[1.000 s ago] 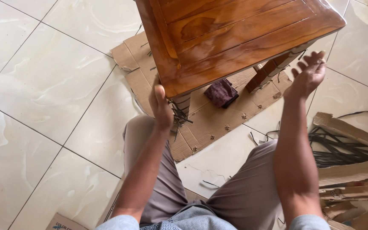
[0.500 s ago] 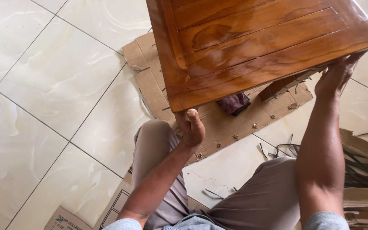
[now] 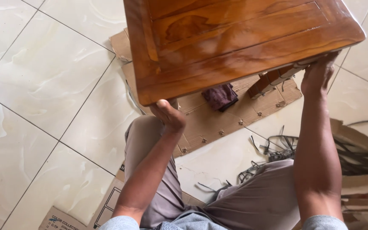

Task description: Wrapping the legs of a wooden stool with protective plastic straps.

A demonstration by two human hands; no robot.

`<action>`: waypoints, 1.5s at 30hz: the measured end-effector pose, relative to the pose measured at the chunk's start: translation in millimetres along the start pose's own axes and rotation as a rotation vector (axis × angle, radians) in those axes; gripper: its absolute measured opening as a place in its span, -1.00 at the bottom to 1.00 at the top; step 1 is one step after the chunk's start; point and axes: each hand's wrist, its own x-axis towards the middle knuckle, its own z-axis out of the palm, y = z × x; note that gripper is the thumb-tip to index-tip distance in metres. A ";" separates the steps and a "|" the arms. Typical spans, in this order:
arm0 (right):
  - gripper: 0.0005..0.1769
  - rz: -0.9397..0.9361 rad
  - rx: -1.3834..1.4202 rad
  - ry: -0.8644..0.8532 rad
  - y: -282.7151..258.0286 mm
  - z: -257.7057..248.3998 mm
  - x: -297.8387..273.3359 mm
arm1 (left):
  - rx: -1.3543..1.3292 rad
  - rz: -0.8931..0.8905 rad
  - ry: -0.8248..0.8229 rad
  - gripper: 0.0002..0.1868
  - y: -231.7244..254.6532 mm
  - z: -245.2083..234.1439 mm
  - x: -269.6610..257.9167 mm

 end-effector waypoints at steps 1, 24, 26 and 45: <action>0.06 0.013 -0.009 0.010 -1.1 1.7 -7.0 | 0.079 0.071 0.057 -0.44 -8.7 3.7 0.2; -0.69 -0.079 -1.146 0.128 76.3 -70.6 -173.5 | -0.471 -0.402 0.243 -0.30 17.9 -8.7 126.3; -0.76 -0.053 -1.199 0.137 70.5 -73.1 -192.9 | -0.465 -0.424 0.224 -0.32 56.7 -13.6 127.6; -0.86 -0.042 -1.075 0.229 17.7 -22.0 -265.6 | -0.177 -0.262 -0.108 -0.34 81.8 -49.8 90.5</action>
